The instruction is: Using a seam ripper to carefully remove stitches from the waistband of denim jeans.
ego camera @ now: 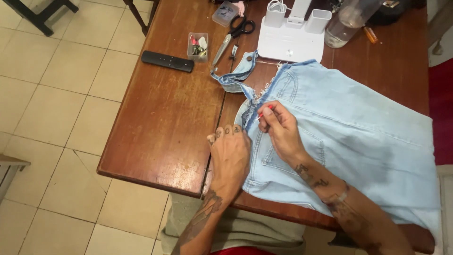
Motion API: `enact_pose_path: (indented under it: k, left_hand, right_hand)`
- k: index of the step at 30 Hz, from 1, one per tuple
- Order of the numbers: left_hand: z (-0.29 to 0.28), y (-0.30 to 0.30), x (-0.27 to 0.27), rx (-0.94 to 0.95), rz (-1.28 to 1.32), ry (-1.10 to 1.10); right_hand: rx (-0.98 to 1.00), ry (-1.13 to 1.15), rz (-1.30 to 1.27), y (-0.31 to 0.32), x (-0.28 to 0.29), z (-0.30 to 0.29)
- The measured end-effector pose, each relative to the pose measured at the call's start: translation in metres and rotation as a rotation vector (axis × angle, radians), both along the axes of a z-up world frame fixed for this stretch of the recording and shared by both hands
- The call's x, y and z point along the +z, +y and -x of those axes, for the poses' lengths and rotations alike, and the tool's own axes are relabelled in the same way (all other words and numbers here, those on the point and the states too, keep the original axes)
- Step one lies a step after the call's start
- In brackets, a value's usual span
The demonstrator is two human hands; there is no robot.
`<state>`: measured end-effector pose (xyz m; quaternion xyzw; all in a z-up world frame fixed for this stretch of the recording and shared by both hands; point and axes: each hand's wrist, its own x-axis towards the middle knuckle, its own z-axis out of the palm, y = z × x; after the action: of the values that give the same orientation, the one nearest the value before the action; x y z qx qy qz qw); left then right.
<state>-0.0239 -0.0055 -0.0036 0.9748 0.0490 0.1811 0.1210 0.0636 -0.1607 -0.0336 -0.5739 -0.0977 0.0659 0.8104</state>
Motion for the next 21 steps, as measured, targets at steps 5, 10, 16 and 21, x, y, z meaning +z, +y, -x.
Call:
enact_pose_path:
  k: [5, 10, 16, 21]
  left_hand:
    - [0.008, 0.014, -0.007, -0.105, 0.478, -0.039]
    - [0.009, 0.023, 0.005, -0.051, 0.665, -0.062]
    - [0.011, 0.024, 0.007, -0.061, 0.689, -0.048]
    - [0.011, 0.023, 0.009, -0.062, 0.663, -0.061]
  right_hand:
    - [0.015, -0.097, 0.127, -0.011, 0.008, 0.005]
    - [0.13, -0.149, 0.341, -0.009, 0.031, 0.009]
    - [0.149, -0.14, 0.374, -0.01, 0.028, 0.01]
    - [0.188, -0.137, 0.391, -0.006, 0.039, 0.012]
